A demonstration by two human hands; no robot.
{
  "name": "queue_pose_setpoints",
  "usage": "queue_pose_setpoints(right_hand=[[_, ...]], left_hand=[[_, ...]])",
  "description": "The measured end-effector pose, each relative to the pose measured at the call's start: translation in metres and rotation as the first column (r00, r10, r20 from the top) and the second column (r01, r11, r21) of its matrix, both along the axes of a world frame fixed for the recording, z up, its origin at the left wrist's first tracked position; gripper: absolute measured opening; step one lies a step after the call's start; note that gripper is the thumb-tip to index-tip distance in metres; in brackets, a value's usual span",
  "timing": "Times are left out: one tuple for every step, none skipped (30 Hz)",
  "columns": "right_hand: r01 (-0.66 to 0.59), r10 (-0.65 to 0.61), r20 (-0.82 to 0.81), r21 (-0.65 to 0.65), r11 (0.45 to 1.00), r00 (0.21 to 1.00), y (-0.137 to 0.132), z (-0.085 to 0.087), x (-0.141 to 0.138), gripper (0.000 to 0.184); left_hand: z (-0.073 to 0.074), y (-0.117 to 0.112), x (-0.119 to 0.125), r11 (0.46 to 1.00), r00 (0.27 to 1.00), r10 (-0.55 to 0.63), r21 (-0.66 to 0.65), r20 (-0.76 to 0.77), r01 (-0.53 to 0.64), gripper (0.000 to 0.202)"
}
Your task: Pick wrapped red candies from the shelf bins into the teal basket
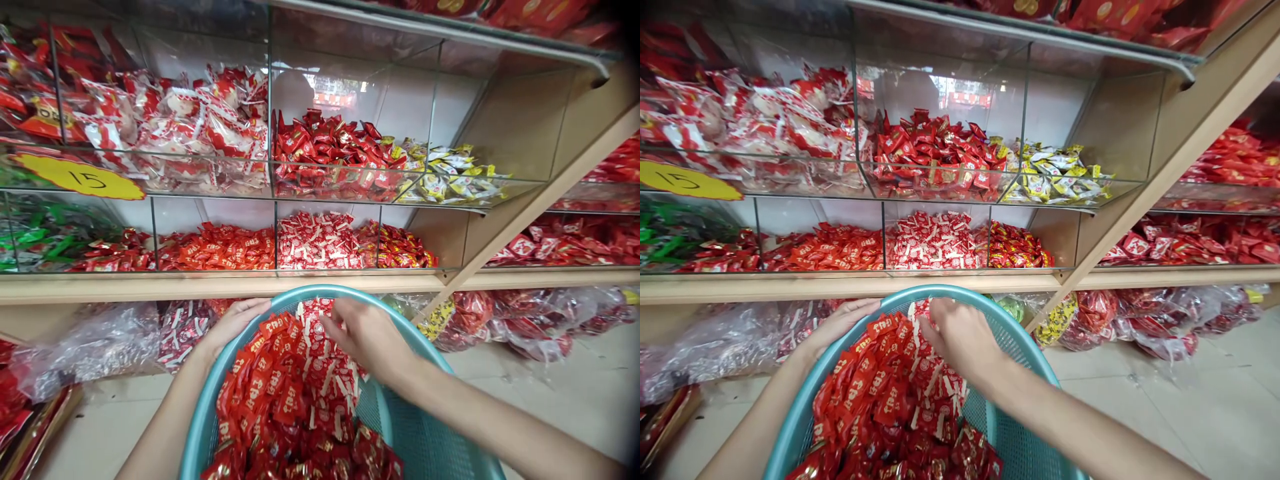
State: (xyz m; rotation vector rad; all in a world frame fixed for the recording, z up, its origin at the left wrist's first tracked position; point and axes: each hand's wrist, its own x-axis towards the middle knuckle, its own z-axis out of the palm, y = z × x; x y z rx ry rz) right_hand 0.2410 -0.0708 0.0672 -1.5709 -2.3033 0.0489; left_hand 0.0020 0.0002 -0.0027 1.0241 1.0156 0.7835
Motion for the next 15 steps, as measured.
queue_pose_setpoints(right_hand=[[0.023,-0.021,-0.049,0.037,0.999,0.999,0.019,0.008,0.001,0.021],[0.036,-0.030,-0.094,0.060,0.998,0.995,0.038,0.014,0.001,0.017],[0.064,-0.054,-0.136,0.071,0.995,0.989,0.058,0.017,0.002,0.014],[0.098,-0.087,-0.171,0.061,0.993,0.982,0.079,0.018,0.002,0.014],[0.114,-0.108,-0.198,0.024,0.993,0.974,0.098,0.017,0.001,0.015],[0.141,-0.141,-0.218,-0.017,0.990,0.966,0.116,0.014,0.000,0.014],[0.166,-0.177,-0.220,-0.069,0.984,0.959,0.132,0.010,-0.001,0.013],[0.195,-0.217,-0.216,-0.123,0.973,0.952,0.145,0.005,-0.003,0.012],[0.225,-0.260,-0.204,-0.179,0.958,0.944,0.156,-0.001,-0.005,0.013],[0.251,-0.297,-0.186,-0.235,0.939,0.936,0.164,-0.006,-0.007,0.015],[0.273,-0.327,-0.164,-0.283,0.919,0.931,0.170,-0.010,-0.009,0.019],[0.288,-0.346,-0.141,-0.322,0.902,0.928,0.173,-0.013,-0.011,0.023],[0.296,-0.355,-0.120,-0.347,0.890,0.927,0.175,-0.015,-0.013,0.027],[0.301,-0.358,-0.102,-0.359,0.884,0.928,0.175,-0.017,-0.014,0.030],[0.305,-0.358,-0.089,-0.360,0.882,0.929,0.175,-0.017,-0.014,0.033]], left_hand=[[0.000,0.000,0.000,1.000,1.000,-0.001,0.000,0.001,0.001,0.037],[0.000,0.000,0.000,1.000,1.000,-0.002,0.000,0.001,0.002,0.037],[0.001,0.000,0.000,1.000,1.000,-0.003,0.002,0.002,0.003,0.036],[0.002,0.000,0.000,1.000,1.000,-0.004,0.002,0.003,0.004,0.036],[0.003,0.000,0.001,1.000,1.000,-0.005,0.003,0.003,0.005,0.035],[0.004,0.000,0.001,1.000,1.000,-0.007,0.003,0.004,0.007,0.035],[0.006,-0.001,0.001,1.000,1.000,-0.010,0.001,0.004,0.010,0.034],[0.007,-0.001,0.001,1.000,1.000,-0.013,0.001,0.003,0.013,0.033],[0.008,-0.001,0.001,1.000,1.000,-0.015,0.001,0.001,0.015,0.032],[0.009,-0.001,0.000,1.000,1.000,-0.017,0.003,-0.001,0.017,0.032],[0.009,-0.001,0.000,1.000,1.000,-0.016,0.006,-0.003,0.016,0.032],[0.009,0.000,0.000,1.000,1.000,-0.014,0.009,-0.003,0.014,0.032],[0.009,0.000,0.000,1.000,1.000,-0.011,0.014,0.000,0.011,0.032],[0.008,0.001,-0.001,1.000,1.000,-0.009,0.018,0.005,0.009,0.032],[0.007,0.001,-0.001,1.000,1.000,-0.008,0.021,0.012,0.008,0.032]])
